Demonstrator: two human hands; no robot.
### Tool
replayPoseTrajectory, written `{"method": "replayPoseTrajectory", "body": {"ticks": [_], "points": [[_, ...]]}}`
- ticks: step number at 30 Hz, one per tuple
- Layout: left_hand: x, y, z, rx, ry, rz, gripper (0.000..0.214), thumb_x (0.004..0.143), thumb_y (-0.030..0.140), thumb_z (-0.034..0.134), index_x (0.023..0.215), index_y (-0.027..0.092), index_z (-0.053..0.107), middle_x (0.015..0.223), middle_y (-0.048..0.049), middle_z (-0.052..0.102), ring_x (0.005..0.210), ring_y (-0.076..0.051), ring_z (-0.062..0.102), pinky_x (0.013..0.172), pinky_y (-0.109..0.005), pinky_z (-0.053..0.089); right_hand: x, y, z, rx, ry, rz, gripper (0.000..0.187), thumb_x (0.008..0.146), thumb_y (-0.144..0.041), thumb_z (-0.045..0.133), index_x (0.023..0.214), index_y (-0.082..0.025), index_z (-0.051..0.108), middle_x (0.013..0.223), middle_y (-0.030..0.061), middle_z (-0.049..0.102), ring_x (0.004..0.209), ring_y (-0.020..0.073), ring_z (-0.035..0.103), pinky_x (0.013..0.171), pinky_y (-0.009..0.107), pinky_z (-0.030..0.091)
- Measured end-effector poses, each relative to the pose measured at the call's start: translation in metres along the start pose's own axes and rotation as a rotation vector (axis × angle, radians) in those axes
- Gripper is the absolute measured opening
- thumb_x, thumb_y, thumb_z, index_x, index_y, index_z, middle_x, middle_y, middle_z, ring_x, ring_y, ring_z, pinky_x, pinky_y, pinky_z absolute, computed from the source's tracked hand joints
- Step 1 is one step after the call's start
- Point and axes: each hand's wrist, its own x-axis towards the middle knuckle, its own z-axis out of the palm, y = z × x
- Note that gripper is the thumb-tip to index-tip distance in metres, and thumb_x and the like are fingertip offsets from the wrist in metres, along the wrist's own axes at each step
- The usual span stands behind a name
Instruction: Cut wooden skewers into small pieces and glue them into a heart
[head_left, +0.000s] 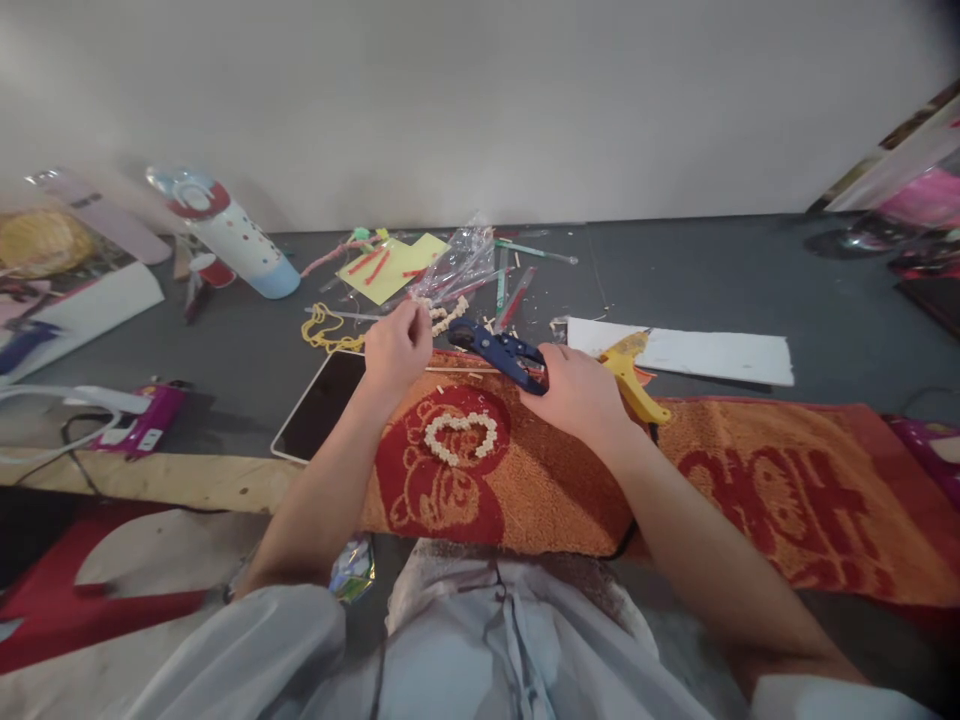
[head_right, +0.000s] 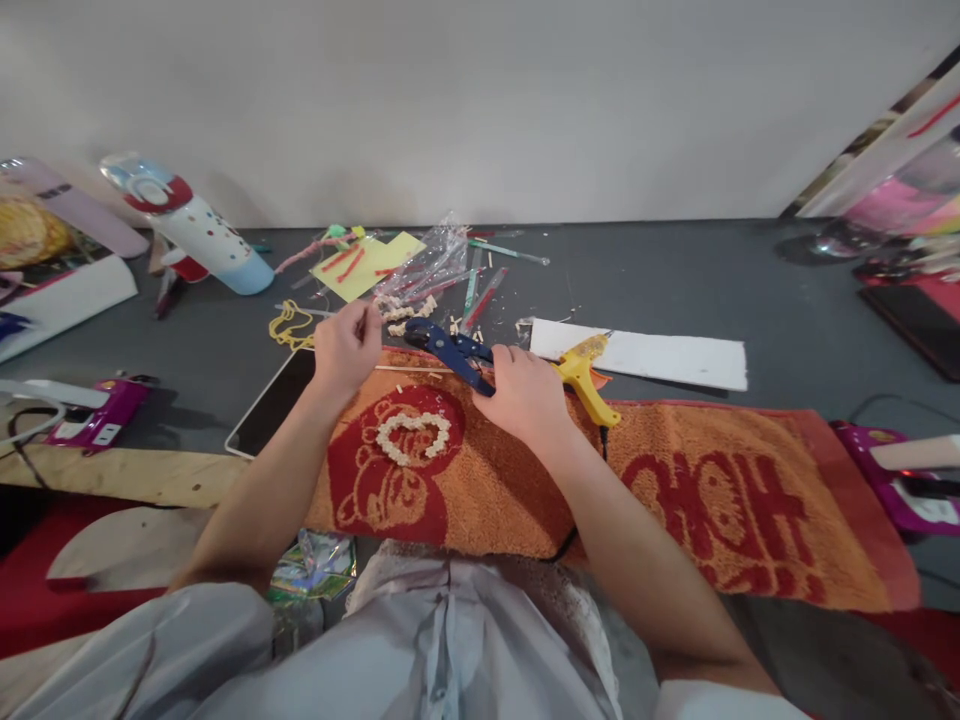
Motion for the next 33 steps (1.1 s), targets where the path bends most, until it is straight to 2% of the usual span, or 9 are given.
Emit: {"method": "replayPoseTrajectory", "body": {"ticks": [2,6,9,11,16,25,33], "points": [[0.002,-0.002,-0.002,0.017,-0.106,0.039,0.024,0.088,0.029,0.041,0.066,0.02,0.042,0.058,-0.0001,0.045,0.052,-0.012,0.034,0.056,-0.027,0.024,0.001,0.001,-0.001,0.093,-0.005,0.071,0.03,0.075,-0.042,0.057,0.092,-0.018,0.058,0.086,0.0107,0.067,0.073,0.0239,0.06,0.062,0.032,0.036],[0.006,-0.007,-0.01,0.07,-0.421,0.135,0.025,0.082,0.03,0.048,0.06,0.02,0.041,0.056,-0.0002,0.047,0.051,-0.012,0.037,0.054,-0.028,0.025,0.002,0.0,-0.01,0.316,-0.019,0.178,0.03,0.072,-0.047,0.06,0.084,-0.02,0.058,0.075,0.0061,0.065,0.065,0.0203,0.057,0.058,0.03,0.035],[0.006,-0.01,-0.015,0.114,-0.655,0.148,0.026,0.077,0.039,0.055,0.061,0.02,0.048,0.058,-0.0016,0.054,0.053,-0.014,0.044,0.053,-0.028,0.026,0.002,-0.001,-0.016,0.449,-0.044,0.247,0.033,0.071,-0.049,0.062,0.087,-0.02,0.062,0.079,0.007,0.067,0.069,0.0213,0.06,0.06,0.031,0.038],[0.004,-0.01,-0.016,0.123,-0.765,0.133,0.026,0.072,0.044,0.06,0.064,0.02,0.055,0.061,-0.0024,0.059,0.054,-0.015,0.048,0.052,-0.028,0.026,0.002,0.0,-0.017,0.495,-0.039,0.262,0.036,0.071,-0.05,0.062,0.09,-0.02,0.063,0.083,0.0084,0.068,0.072,0.0227,0.061,0.062,0.032,0.04],[0.0,-0.01,-0.013,0.165,-0.783,0.146,0.024,0.066,0.043,0.066,0.07,0.02,0.061,0.069,-0.0029,0.064,0.058,-0.017,0.053,0.052,-0.027,0.028,0.003,0.002,-0.012,0.54,-0.021,0.242,0.041,0.07,-0.052,0.063,0.094,-0.019,0.067,0.084,0.009,0.07,0.074,0.0236,0.062,0.064,0.034,0.042],[0.0,-0.008,-0.013,0.209,-0.802,0.16,0.015,0.069,0.035,0.06,0.066,0.02,0.057,0.066,-0.0041,0.063,0.056,-0.016,0.052,0.051,-0.028,0.027,0.003,0.001,-0.012,0.519,-0.092,0.246,0.046,0.07,-0.05,0.064,0.101,-0.017,0.067,0.089,0.0101,0.071,0.079,0.0253,0.063,0.066,0.035,0.043],[0.0,-0.007,-0.013,0.179,-0.791,0.162,0.012,0.07,0.032,0.057,0.072,0.02,0.06,0.07,-0.004,0.065,0.059,-0.017,0.054,0.052,-0.028,0.03,0.003,0.002,-0.01,0.523,-0.081,0.229,0.044,0.069,-0.05,0.064,0.099,-0.018,0.068,0.084,0.009,0.07,0.073,0.0235,0.062,0.063,0.034,0.041]]}}
